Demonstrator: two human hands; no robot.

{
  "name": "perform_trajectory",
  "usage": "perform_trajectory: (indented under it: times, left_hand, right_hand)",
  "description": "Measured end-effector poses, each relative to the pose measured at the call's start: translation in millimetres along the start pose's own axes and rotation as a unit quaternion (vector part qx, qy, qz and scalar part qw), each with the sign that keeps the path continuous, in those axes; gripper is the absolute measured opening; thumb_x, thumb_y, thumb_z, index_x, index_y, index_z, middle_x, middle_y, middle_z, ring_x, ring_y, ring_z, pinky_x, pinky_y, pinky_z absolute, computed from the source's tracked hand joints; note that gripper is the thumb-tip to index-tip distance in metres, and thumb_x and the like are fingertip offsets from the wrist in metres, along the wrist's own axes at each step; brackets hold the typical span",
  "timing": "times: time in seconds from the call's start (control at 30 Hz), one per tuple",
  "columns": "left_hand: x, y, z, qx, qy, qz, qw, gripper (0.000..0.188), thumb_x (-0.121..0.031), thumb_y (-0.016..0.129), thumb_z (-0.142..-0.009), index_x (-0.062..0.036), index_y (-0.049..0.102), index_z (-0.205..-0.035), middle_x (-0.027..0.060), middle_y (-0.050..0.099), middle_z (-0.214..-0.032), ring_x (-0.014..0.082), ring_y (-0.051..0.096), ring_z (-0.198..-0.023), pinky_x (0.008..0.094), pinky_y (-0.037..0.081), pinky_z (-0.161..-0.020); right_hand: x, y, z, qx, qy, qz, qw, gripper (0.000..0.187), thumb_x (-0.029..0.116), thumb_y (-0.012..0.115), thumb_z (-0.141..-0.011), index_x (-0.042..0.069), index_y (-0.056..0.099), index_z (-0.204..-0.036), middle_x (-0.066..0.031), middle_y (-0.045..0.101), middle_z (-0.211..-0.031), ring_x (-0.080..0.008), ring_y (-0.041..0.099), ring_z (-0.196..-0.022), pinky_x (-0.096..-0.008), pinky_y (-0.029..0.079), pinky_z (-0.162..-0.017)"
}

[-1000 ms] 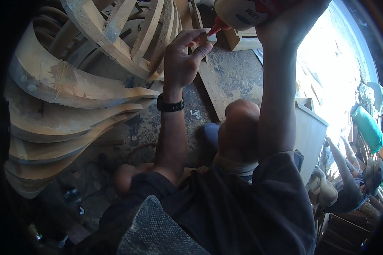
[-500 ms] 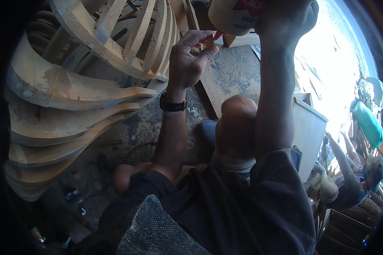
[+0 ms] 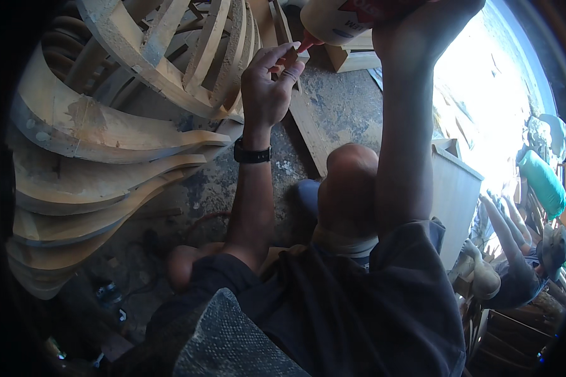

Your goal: The person measures, cuts, sands, and glues small wooden components to a curved wooden furniture frame. The person uses a ruler to measure, a miter saw to cut a small wooden piece, a handheld sander to smooth it, and applies glue from a bottle before attaching it to the frame.

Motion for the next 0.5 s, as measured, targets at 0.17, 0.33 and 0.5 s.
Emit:
perform_trajectory:
  times: [0.17,0.33,0.5]
  left_hand:
    - [-3.6,4.2,2.5,0.030,0.037,-0.014,0.999,0.031,-0.015,0.077,-0.090,-0.0126,0.075,-0.121,0.0058,0.071,-0.105,0.0182,0.067,-0.095,0.0321,0.051,-0.085]
    - [-2.9,11.8,4.8,0.064,0.032,0.026,0.997,0.031,-0.015,0.079,-0.086,-0.0093,0.076,-0.116,0.0103,0.070,-0.106,0.0267,0.066,-0.102,0.0392,0.052,-0.092]
    - [2.4,12.2,4.0,0.062,0.044,0.017,0.997,0.033,-0.016,0.078,-0.090,-0.0135,0.075,-0.122,0.0058,0.071,-0.109,0.0186,0.067,-0.098,0.0352,0.052,-0.086]
  right_hand:
    - [5.5,4.7,11.4,0.020,-0.062,-0.006,0.998,0.074,0.078,0.051,-0.093,0.010,0.062,-0.123,-0.0091,0.069,-0.095,-0.0232,0.069,-0.081,-0.0382,0.060,-0.073]
    - [11.7,3.9,10.9,0.099,-0.159,-0.029,0.982,0.065,0.065,0.046,-0.102,0.009,0.059,-0.131,-0.0069,0.066,-0.108,-0.0191,0.066,-0.094,-0.0350,0.058,-0.079]
    - [38.3,-39.0,-34.2,-0.245,-0.206,0.028,0.947,0.039,0.038,0.053,-0.108,0.008,0.056,-0.132,-0.0044,0.062,-0.112,-0.0135,0.063,-0.098,-0.0313,0.054,-0.084]
Point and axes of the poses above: each hand's wrist, its own z-axis away from the middle knuckle, its own y-axis out of the palm, x = y × z, the point moved 3 cm from there along -z, towards the middle knuckle
